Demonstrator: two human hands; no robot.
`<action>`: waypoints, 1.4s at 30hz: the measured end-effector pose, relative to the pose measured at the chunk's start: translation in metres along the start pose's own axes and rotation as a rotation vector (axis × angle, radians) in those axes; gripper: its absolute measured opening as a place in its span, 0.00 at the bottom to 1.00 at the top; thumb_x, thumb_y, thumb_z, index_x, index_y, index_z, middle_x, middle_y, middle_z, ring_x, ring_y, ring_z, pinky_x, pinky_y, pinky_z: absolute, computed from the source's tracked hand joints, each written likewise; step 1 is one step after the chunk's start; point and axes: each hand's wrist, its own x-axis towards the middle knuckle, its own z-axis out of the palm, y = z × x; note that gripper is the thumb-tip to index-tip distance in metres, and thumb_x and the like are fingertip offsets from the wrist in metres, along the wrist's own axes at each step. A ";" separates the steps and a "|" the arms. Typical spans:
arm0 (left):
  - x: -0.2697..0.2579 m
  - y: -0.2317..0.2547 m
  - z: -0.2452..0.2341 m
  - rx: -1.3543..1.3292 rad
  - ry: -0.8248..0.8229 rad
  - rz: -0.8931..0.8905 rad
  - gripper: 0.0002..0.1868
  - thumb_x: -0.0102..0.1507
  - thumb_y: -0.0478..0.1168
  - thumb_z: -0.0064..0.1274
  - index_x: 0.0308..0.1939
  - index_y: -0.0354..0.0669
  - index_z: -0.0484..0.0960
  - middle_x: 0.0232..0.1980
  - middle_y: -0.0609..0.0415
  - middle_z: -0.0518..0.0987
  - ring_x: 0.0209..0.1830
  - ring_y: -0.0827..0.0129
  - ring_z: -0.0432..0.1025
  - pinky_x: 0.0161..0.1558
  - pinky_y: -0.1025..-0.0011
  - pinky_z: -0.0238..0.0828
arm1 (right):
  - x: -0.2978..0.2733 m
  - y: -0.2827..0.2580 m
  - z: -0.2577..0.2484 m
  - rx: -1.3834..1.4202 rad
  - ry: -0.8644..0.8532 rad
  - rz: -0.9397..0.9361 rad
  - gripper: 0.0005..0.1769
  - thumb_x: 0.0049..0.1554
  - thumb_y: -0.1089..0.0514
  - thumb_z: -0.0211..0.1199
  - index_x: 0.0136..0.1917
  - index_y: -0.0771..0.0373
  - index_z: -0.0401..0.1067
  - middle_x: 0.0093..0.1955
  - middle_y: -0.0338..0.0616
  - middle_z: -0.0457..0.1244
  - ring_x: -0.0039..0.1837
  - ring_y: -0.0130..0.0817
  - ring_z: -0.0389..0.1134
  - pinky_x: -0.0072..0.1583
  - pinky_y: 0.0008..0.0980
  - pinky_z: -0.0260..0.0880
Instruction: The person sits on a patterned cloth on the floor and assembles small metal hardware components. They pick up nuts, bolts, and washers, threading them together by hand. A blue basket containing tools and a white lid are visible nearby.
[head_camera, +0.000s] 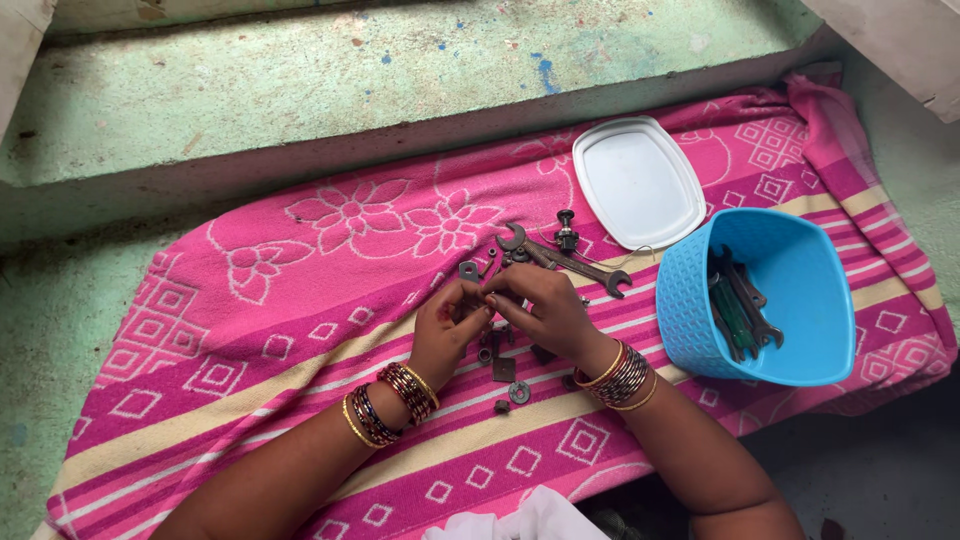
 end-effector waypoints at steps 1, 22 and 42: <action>0.000 0.000 0.000 -0.002 0.000 -0.007 0.06 0.65 0.34 0.57 0.44 0.39 0.79 0.33 0.63 0.76 0.31 0.85 0.67 0.33 0.81 0.64 | 0.000 0.000 0.001 -0.003 0.008 -0.022 0.07 0.59 0.60 0.65 0.50 0.64 0.75 0.42 0.45 0.67 0.43 0.36 0.71 0.46 0.34 0.69; -0.001 -0.006 -0.001 -0.098 0.011 -0.035 0.09 0.68 0.37 0.53 0.50 0.37 0.78 0.38 0.60 0.78 0.33 0.83 0.71 0.34 0.80 0.69 | -0.005 0.003 -0.003 0.079 0.010 -0.007 0.10 0.58 0.60 0.64 0.54 0.64 0.76 0.46 0.45 0.69 0.46 0.35 0.72 0.48 0.33 0.71; 0.002 -0.014 -0.005 -0.088 -0.026 0.016 0.11 0.71 0.40 0.49 0.52 0.37 0.77 0.40 0.60 0.79 0.35 0.81 0.75 0.38 0.79 0.73 | -0.005 0.007 0.000 0.051 0.010 -0.027 0.10 0.58 0.61 0.65 0.54 0.63 0.76 0.45 0.44 0.69 0.45 0.34 0.73 0.48 0.33 0.71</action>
